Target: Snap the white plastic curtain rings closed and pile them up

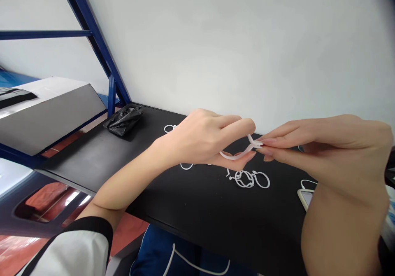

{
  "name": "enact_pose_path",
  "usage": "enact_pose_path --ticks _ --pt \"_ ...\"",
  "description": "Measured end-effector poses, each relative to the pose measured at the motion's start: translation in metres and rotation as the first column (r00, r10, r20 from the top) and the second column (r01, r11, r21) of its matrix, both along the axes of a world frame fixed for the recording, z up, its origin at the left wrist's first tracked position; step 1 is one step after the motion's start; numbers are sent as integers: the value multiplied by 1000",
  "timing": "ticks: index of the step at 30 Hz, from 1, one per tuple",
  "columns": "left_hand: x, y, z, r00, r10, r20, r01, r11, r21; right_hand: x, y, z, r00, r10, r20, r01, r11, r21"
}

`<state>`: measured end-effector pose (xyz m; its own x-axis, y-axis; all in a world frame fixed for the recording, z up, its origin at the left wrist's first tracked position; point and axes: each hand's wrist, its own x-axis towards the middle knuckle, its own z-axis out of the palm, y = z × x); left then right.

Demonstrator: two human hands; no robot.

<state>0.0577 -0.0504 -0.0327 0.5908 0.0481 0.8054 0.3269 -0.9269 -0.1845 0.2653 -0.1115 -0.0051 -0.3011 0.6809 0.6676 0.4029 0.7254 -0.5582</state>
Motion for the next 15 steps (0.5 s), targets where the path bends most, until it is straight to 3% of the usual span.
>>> enact_pose_path --ticks 15 --pt "0 -1 1 1000 -2 9 2 1000 8 -3 1 1 1000 -9 4 9 1000 5"
